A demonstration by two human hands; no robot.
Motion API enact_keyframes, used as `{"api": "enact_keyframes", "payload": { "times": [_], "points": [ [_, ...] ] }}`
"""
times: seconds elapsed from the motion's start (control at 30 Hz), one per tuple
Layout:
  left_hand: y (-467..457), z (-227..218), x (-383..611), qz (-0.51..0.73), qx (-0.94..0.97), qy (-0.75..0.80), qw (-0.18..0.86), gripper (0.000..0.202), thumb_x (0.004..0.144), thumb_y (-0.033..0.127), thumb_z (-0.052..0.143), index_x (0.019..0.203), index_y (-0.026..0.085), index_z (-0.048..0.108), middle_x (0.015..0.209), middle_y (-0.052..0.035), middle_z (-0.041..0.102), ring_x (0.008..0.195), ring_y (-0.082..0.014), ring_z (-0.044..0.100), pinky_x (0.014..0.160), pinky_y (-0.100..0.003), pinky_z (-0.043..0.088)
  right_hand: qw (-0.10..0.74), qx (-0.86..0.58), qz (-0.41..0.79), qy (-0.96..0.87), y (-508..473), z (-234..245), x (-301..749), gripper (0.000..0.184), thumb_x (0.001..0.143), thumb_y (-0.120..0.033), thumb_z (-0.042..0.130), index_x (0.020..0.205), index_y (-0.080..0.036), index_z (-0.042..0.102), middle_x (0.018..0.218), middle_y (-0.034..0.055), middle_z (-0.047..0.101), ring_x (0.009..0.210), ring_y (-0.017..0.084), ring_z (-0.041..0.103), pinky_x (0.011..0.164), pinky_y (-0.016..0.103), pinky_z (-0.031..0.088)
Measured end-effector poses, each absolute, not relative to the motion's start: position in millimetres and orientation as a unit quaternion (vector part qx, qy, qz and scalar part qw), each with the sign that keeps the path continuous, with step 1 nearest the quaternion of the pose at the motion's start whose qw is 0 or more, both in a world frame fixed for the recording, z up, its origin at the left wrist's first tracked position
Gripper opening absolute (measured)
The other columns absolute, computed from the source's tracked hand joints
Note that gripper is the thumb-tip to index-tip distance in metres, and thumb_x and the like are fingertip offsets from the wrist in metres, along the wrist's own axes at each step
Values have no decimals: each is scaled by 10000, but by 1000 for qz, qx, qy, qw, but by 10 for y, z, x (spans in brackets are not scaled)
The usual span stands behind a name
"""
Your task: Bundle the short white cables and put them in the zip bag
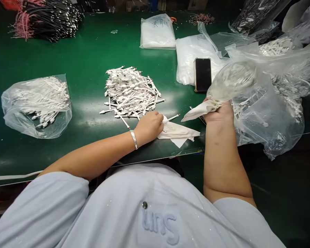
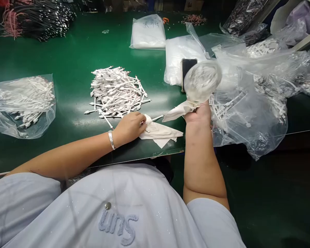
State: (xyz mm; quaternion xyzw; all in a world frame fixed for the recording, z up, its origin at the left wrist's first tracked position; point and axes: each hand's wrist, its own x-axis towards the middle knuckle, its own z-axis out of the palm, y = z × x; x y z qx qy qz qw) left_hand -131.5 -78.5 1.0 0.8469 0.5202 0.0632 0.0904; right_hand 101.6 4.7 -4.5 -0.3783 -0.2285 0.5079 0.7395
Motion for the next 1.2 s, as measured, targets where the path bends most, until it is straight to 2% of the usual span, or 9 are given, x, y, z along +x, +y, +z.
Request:
{"api": "enact_keyframes", "payload": {
  "times": [0.17, 0.23, 0.3, 0.53, 0.73, 0.83, 0.9, 0.97, 1.2],
  "points": [
    [-903, 107, -1476, 67, 869, 489, 46, 207, 920, 224, 443, 934, 135, 630, 907, -97, 640, 872, -221, 591, 724, -319, 430, 796, -402, 395, -220, 1, 139, 974, 210, 943, -382, 373, 911, -246, 529, 1039, 53, 608, 1061, 160, 598, 876, 335, 526],
    [-944, 99, -1586, 56, 879, 470, 59, 205, 920, 227, 451, 901, 143, 637, 863, -82, 637, 832, -207, 590, 704, -309, 423, 818, -408, 267, -303, 15, 202, 974, 91, 915, -361, 462, 915, -275, 492, 1062, 44, 573, 1092, 168, 576, 928, 340, 493],
    [-967, 53, -1688, 48, 883, 460, 84, 212, 922, 244, 461, 887, 149, 646, 842, -73, 633, 812, -197, 587, 695, -302, 420, 795, -405, 170, -419, 35, 223, 943, 140, 870, -381, 565, 914, -289, 470, 1032, 34, 545, 1087, 185, 564, 954, 342, 462],
    [-1039, -157, -1827, 135, 859, 476, 128, 223, 919, 297, 498, 1001, 146, 640, 937, -81, 650, 880, -197, 577, 764, -299, 438, 554, -533, 35, -638, 49, 227, 738, 308, 840, -449, 629, 1028, -215, 560, 1010, 102, 573, 1038, 244, 509, 1004, 421, 354],
    [-1052, -195, -1832, 121, 875, 454, 118, 292, 950, 233, 395, 901, 166, 675, 935, -87, 649, 868, -197, 556, 795, -318, 431, 492, -521, -87, -692, -356, 322, 660, 285, 953, -306, 403, 1080, -201, 635, 993, 99, 543, 993, 265, 520, 917, 444, 357],
    [-1045, -151, -1819, 84, 881, 451, 112, 297, 946, 214, 380, 902, 178, 672, 930, -83, 636, 844, -198, 539, 763, -317, 423, 294, -480, -48, -825, -714, 211, 470, 232, 854, -167, 466, 919, -208, 685, 868, 72, 561, 834, 226, 514, 723, 342, 381],
    [-1040, -121, -1806, 58, 885, 449, 106, 299, 946, 211, 369, 906, 176, 663, 931, -83, 628, 830, -201, 527, 743, -318, 416, 140, -461, -18, -876, -909, 95, 313, 272, 811, -109, 466, 908, -216, 696, 819, 61, 569, 756, 203, 491, 616, 300, 325],
    [-1031, -103, -1795, 42, 890, 443, 100, 288, 944, 207, 370, 897, 169, 651, 936, -83, 618, 826, -199, 519, 742, -316, 413, 44, -436, -11, -899, -1032, -14, 187, 318, 803, -72, 448, 926, -215, 704, 789, 62, 571, 718, 193, 470, 577, 297, 273],
    [-990, -104, -1781, 37, 903, 418, 89, 272, 932, 179, 376, 802, 150, 612, 867, -76, 585, 783, -176, 503, 721, -297, 414, -21, -447, -66, -892, -1079, -95, 303, 330, 816, -37, 419, 868, -196, 703, 735, 83, 547, 680, 199, 415, 563, 309, 216]
  ]
}}
